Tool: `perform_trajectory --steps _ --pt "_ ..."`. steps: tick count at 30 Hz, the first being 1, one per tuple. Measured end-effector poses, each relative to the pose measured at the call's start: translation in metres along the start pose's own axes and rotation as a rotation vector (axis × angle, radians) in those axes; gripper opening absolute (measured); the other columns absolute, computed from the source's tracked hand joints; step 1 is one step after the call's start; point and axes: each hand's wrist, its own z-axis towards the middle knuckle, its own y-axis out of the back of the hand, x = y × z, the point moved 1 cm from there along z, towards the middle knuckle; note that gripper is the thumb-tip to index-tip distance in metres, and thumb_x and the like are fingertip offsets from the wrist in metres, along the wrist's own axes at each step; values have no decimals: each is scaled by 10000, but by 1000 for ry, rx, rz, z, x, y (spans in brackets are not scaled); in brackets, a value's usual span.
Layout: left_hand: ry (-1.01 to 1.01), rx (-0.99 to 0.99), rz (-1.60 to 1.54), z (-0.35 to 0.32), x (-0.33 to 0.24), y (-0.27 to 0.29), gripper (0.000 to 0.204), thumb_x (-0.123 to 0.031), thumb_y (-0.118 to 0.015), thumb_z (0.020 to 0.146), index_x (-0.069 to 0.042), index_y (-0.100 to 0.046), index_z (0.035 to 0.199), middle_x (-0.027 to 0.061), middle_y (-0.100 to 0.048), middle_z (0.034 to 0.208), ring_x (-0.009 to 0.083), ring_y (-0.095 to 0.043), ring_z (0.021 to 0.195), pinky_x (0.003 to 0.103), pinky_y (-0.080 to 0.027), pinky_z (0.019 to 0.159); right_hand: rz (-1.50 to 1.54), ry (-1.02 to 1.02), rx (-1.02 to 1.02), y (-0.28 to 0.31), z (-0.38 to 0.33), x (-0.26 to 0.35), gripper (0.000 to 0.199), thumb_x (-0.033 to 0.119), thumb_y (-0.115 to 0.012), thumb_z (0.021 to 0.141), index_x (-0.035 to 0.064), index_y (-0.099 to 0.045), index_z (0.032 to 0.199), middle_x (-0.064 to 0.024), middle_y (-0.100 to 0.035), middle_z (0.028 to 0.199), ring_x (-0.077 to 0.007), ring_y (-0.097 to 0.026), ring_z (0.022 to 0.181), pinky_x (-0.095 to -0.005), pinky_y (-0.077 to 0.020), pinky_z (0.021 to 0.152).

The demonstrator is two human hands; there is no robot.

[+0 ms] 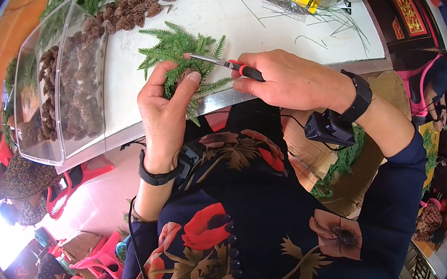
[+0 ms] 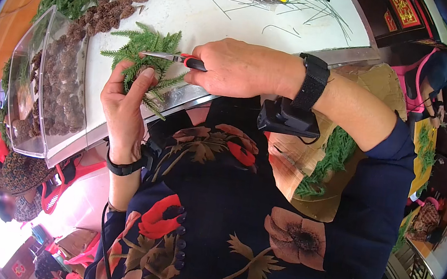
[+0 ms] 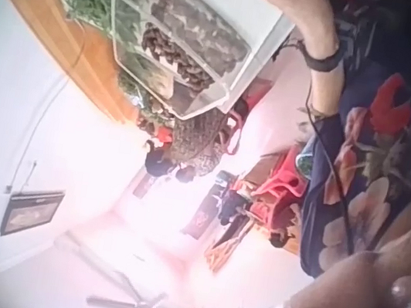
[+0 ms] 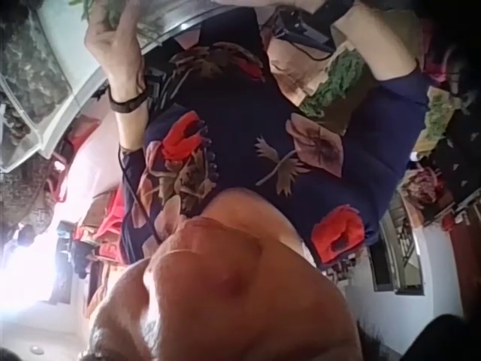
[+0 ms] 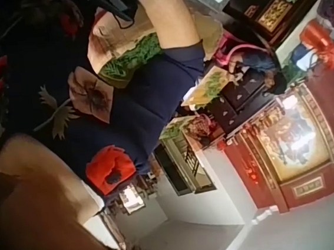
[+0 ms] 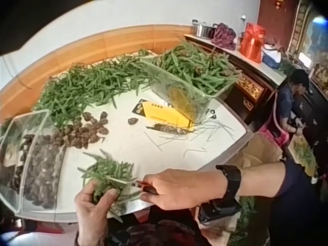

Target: Trimming green plant sprigs and handling dried pods at a production workstation.

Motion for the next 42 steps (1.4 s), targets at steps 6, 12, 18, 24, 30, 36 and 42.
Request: perform_trajectory --steps 6,12,18,24,30,36,42 --pt "-3 -8 45 0 -2 -1 202 -3 -666 842 19 -619 1037 11 -633 927 48 -520 788 190 -430 717 77 -1 65 5 -3 0 359 323 -546 920 13 -561 1101 -210 -626 824 -354 -596 785 -396 -450 737" --pt "-68 -3 112 1 1 2 209 7 -664 838 21 -624 1042 10 -631 919 49 -526 796 189 -431 713 -7 21 32 2 -2 3 342 302 -543 918 7 -567 1088 -222 -625 812 -378 -595 775 -405 -456 733" --pt "37 1 -2 0 -3 -1 209 11 -661 837 19 -631 1044 6 -629 898 52 -536 786 186 -433 708 -117 72 -61 -4 -2 -1 303 269 -551 913 -8 -583 1032 -237 -608 735 -412 -590 728 -443 -455 678" --pt "69 8 -69 1 -3 -2 238 4 -664 840 27 -619 1072 32 -641 882 74 -566 762 194 -449 708 -195 64 -159 -10 -6 5 266 242 -574 900 -15 -581 969 -223 -591 666 -423 -575 667 -460 -451 628" --pt "88 23 -234 5 -2 1 262 -1 -654 850 33 -596 1103 63 -649 877 103 -591 749 213 -470 722 -211 58 -262 -12 -7 9 276 258 -588 897 -11 -564 955 -206 -592 674 -411 -584 675 -461 -455 630" --pt "136 63 -289 5 -6 1 225 -16 -622 874 19 -587 1093 59 -636 878 107 -572 753 222 -453 726 -260 176 -346 0 -5 -4 314 283 -588 898 -11 -544 997 -201 -609 813 -396 -591 795 -450 -455 694" --pt "178 130 -352 4 -7 0 192 -15 -574 888 -6 -545 1077 49 -597 835 110 -527 737 224 -402 688 -204 159 -197 6 -4 -5 307 250 -590 895 -16 -533 1036 -200 -600 894 -396 -577 861 -449 -446 741"
